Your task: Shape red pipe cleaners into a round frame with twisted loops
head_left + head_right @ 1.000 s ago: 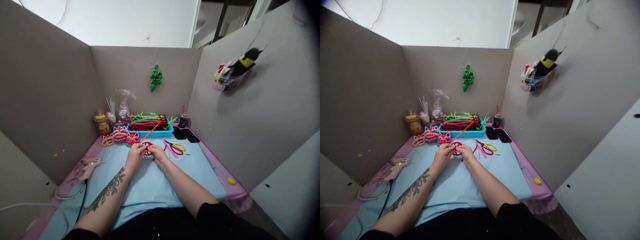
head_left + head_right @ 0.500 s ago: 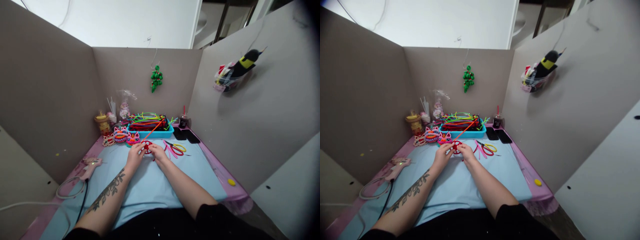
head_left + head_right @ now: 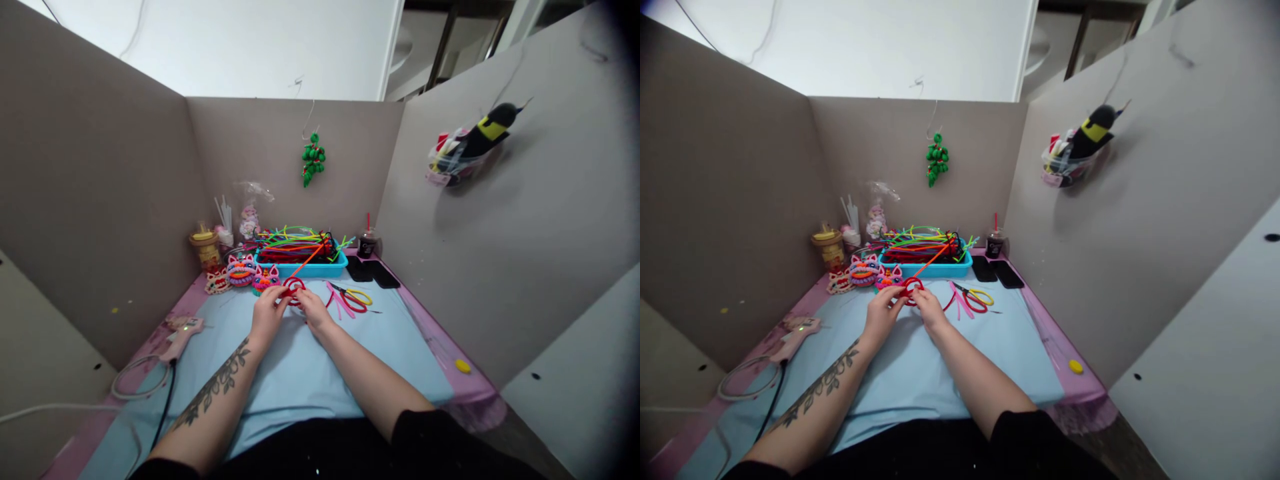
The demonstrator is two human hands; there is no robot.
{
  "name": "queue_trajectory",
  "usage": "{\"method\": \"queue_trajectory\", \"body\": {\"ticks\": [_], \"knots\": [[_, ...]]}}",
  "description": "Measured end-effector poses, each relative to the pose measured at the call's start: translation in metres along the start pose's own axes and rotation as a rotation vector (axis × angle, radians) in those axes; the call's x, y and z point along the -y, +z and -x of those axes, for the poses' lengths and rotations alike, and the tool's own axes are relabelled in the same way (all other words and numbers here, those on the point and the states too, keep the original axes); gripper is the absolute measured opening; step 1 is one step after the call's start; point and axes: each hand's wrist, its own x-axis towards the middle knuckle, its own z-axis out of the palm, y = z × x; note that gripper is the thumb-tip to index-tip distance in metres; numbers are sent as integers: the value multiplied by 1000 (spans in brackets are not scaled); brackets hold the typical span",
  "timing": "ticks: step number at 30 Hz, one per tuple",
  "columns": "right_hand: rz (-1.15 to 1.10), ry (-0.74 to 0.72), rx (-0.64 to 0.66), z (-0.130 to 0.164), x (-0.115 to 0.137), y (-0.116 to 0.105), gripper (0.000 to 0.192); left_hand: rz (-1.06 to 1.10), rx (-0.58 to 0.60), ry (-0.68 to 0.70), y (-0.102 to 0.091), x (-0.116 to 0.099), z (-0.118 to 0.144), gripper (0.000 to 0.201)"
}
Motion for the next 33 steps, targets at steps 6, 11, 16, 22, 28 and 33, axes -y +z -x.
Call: {"method": "queue_trajectory", "body": {"ticks": [6, 11, 16, 22, 28, 33], "knots": [[52, -52, 40, 0, 0, -2, 38, 3, 7, -40, 1, 4, 0, 25], [14, -44, 51, 2, 0, -2, 39, 24, 1, -47, 1, 2, 0, 23], [-46, -60, 47, 3, 2, 0, 38, 11, -4, -43, 1, -3, 0, 20], [-19, -137, 65, 4, 6, 0, 30, -13, 14, -39, 2, -6, 1, 20], [-8, -123, -10, 1, 5, -4, 26, -28, 43, 10, 1, -3, 0, 27], [-54, -87, -13, -6, 2, -11, 23, -98, 104, 109, -1, 3, -2, 26]]}}
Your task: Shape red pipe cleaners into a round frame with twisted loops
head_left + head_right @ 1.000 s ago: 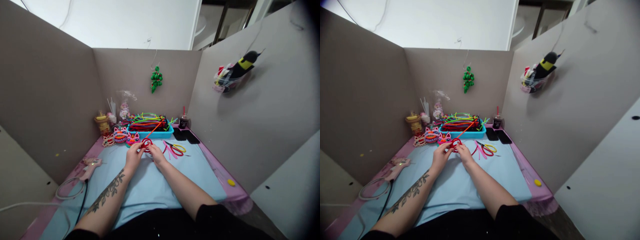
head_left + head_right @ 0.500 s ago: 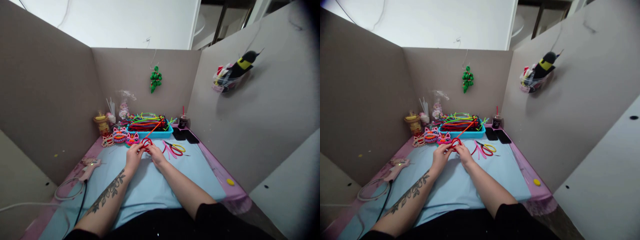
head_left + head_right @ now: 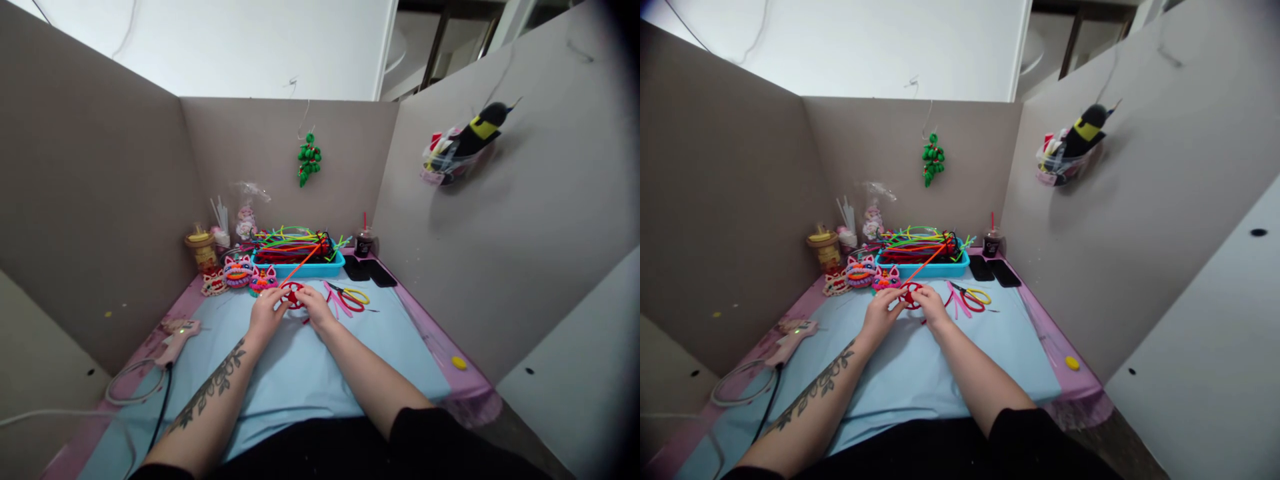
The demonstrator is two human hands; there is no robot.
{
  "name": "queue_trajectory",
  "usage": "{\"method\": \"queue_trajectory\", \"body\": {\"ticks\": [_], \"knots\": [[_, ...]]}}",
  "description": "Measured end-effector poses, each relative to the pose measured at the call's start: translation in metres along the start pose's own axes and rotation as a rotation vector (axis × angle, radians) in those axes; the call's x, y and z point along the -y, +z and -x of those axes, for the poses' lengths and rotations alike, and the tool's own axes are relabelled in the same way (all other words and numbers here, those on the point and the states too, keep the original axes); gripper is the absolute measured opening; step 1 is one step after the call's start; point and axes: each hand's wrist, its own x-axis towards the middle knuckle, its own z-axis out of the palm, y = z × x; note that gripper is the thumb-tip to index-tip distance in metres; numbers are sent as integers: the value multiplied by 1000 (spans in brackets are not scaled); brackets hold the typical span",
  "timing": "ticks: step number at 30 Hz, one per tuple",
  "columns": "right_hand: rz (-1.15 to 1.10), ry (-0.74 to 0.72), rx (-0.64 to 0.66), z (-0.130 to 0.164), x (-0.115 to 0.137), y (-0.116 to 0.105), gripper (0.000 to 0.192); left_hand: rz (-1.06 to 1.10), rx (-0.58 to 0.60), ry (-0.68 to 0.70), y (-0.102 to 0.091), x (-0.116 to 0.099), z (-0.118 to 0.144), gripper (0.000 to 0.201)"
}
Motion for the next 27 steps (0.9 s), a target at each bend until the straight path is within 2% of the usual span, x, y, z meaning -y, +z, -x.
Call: {"method": "queue_trajectory", "body": {"ticks": [15, 21, 24, 27], "knots": [[-60, 98, 93, 2, -3, -1, 17, -180, 25, 119, 1, -3, 2, 18], [-45, 107, 101, 5, 1, 1, 15, -205, 44, 122, 4, -5, 2, 18], [-87, 115, 64, 4, 3, 1, 14, -121, 22, 65, 3, -5, 2, 21], [-169, 184, 6, 2, 6, 1, 14, 15, -34, -94, 1, -3, 0, 33]]}}
